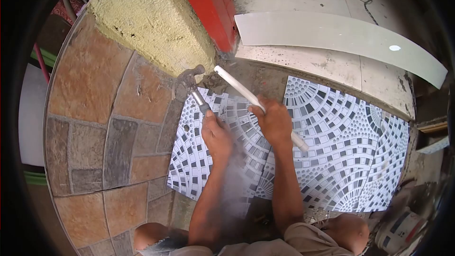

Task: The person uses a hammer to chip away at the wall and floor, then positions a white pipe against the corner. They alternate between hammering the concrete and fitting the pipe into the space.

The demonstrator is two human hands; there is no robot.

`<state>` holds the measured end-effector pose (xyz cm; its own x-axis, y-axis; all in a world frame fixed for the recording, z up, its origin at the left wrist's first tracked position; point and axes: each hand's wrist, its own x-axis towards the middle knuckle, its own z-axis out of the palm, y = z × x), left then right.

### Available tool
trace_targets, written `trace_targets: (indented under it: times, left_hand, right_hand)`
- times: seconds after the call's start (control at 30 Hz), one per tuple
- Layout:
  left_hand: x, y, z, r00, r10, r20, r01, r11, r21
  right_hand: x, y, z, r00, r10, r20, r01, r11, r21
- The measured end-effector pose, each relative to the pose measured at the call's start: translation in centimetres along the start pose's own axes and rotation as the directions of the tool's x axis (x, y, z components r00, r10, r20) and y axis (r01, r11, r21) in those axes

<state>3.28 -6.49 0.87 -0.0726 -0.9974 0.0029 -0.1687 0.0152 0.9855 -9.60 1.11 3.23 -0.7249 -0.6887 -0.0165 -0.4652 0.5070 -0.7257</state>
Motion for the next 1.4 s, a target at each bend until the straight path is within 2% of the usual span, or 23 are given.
trace_targets:
  times: [0.1,0.13,0.27,0.4,0.47,0.57,0.63,0.77,0.8,0.9,0.97,1.07,1.27,1.4]
  left_hand:
    - [0.9,1.0,0.9,0.958,-0.249,0.144,0.244,0.969,0.05]
    - [1.3,0.3,0.7,0.959,-0.248,0.137,0.243,0.968,0.056]
    - [1.3,-2.1,0.4,0.995,-0.098,0.035,0.097,0.995,0.039]
    - [2.2,-0.3,0.2,0.981,0.036,0.193,-0.087,0.96,0.265]
    - [2.1,-0.6,0.7,0.99,0.086,0.114,-0.111,0.967,0.229]
    - [2.0,0.2,0.9,0.992,0.011,0.122,-0.044,0.962,0.269]
    - [2.4,2.9,-0.1,0.959,-0.16,0.236,0.047,0.905,0.423]
    - [1.2,3.3,0.2,0.989,-0.008,0.149,-0.041,0.945,0.326]
    - [1.3,4.4,0.2,0.98,-0.052,0.194,-0.042,0.891,0.451]
    - [2.4,3.6,0.2,0.971,-0.089,0.221,-0.015,0.903,0.43]
    - [1.7,3.9,0.1,0.979,-0.092,0.181,0.019,0.929,0.37]
    - [0.7,4.5,-0.2,0.984,-0.123,0.128,0.074,0.94,0.333]
    - [0.4,4.0,-0.5,0.995,-0.045,0.093,0.023,0.973,0.229]
    - [1.4,1.5,0.1,0.986,0.1,0.136,-0.139,0.939,0.314]
  right_hand:
    - [-0.2,-0.6,0.2,1.0,0.017,0.011,-0.017,1.0,-0.021]
    - [-0.2,-0.7,0.1,1.0,0.021,0.016,-0.02,0.999,-0.03]
    - [-0.5,-1.2,0.2,1.0,-0.016,-0.027,0.016,1.0,0.002]
    - [-0.1,-1.5,-0.3,0.999,0.036,0.008,-0.036,0.999,0.025]
    - [0.0,-1.5,-0.5,0.999,0.049,0.015,-0.049,0.999,0.008]
    - [-0.1,-1.6,-0.5,0.998,0.058,0.011,-0.058,0.997,0.052]
    - [0.0,-1.7,-0.7,0.998,0.058,-0.007,-0.058,0.997,0.047]
    - [0.3,-1.7,-1.3,0.994,0.105,0.024,-0.106,0.993,0.044]
    - [0.2,-1.7,-1.3,0.994,0.101,0.043,-0.103,0.993,0.05]
    - [0.4,-1.9,-1.8,0.996,0.068,0.051,-0.071,0.995,0.063]
    - [0.1,-1.7,-1.7,0.999,0.031,0.043,-0.033,0.999,0.043]
    - [0.0,-1.7,-2.1,0.999,0.047,0.016,-0.048,0.991,0.126]
    - [0.1,-0.9,-1.6,0.998,0.062,0.002,-0.062,0.996,0.064]
    - [0.2,-0.7,-1.5,0.998,0.057,0.012,-0.057,0.996,0.075]
